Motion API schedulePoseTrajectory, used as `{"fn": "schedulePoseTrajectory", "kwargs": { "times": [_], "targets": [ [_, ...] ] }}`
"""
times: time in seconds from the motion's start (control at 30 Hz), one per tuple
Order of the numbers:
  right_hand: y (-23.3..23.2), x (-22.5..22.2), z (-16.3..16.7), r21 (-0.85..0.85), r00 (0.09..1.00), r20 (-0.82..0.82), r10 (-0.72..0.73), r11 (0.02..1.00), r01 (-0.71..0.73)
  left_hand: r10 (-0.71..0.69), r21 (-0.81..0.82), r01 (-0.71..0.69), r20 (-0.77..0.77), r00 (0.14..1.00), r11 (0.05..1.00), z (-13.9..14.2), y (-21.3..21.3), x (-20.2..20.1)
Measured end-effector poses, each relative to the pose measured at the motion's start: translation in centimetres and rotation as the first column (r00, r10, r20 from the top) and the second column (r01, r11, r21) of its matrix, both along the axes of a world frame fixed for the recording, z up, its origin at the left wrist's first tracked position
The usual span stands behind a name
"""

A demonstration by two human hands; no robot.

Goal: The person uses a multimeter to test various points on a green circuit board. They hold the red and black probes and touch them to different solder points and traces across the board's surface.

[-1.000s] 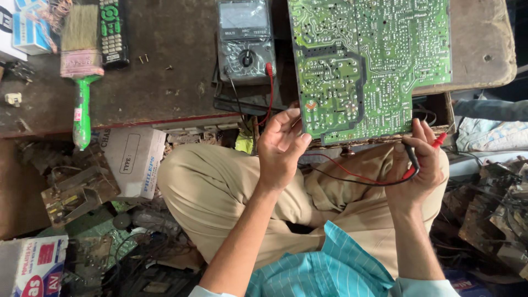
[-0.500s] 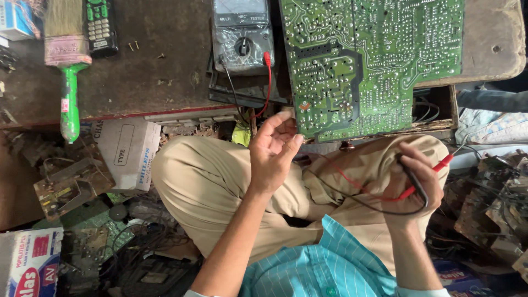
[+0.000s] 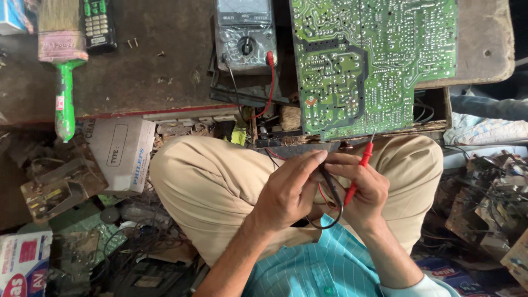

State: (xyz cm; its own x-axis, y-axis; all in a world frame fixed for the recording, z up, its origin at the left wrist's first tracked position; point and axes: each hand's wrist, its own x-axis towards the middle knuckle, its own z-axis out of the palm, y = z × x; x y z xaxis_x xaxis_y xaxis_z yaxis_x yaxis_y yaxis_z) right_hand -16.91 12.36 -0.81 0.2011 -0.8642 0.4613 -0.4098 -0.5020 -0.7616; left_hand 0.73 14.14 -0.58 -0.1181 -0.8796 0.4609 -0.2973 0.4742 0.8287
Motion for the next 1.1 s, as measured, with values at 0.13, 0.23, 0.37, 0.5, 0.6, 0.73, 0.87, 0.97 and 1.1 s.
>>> {"fn": "schedulePoseTrajectory", "kwargs": {
  "times": [0.13,0.23,0.37,0.5,0.6,0.73,0.87,0.97,1.1],
  "targets": [
    [-0.1,-0.1,0.0,0.042,1.000,0.016,-0.005,0.999,0.005,-0.015,-0.048,0.018,0.050,0.999,0.999,-0.7,-0.1,0.0],
    [0.1,-0.3,-0.2,0.069,1.000,0.018,0.016,0.998,-0.017,-0.020,-0.113,0.031,0.098,0.995,0.993,-1.4,-0.2,0.2],
    [-0.1,-0.9,-0.4,0.086,0.998,0.003,0.062,0.994,-0.062,0.001,-0.132,0.008,0.065,0.998,0.991,-2.1,-0.2,0.3],
    [-0.9,-2.4,-0.2,0.064,0.998,-0.017,0.065,0.996,-0.064,0.104,-0.021,-0.109,-0.155,0.982,0.994,-2.8,-0.2,-0.5],
    [-1.4,-3.1,-0.1,0.053,0.999,-0.026,-0.024,0.998,0.026,0.200,0.218,-0.123,-0.382,0.902,0.968,-3.1,-0.5,-0.6],
    [-2.0,-4.1,0.1,-0.079,0.984,-0.162,-0.073,0.995,0.061,0.281,0.380,-0.030,-0.626,0.728,0.924,-3.2,-1.3,-0.4],
    [-2.1,-4.6,-0.5,-0.141,0.949,-0.306,-0.071,0.990,0.029,0.325,0.400,-0.061,-0.636,0.699,0.914,-2.7,-1.8,-0.2],
    [-2.0,-4.5,-1.3,-0.144,0.949,-0.309,-0.062,0.989,0.018,0.316,0.412,-0.021,-0.663,0.679,0.911,-1.9,-1.9,-0.2],
    [-1.8,-4.3,-2.1,-0.129,0.957,-0.282,-0.074,0.991,0.038,0.301,0.407,0.012,-0.694,0.654,0.913,-1.0,-2.8,-0.1]
  ]
}}
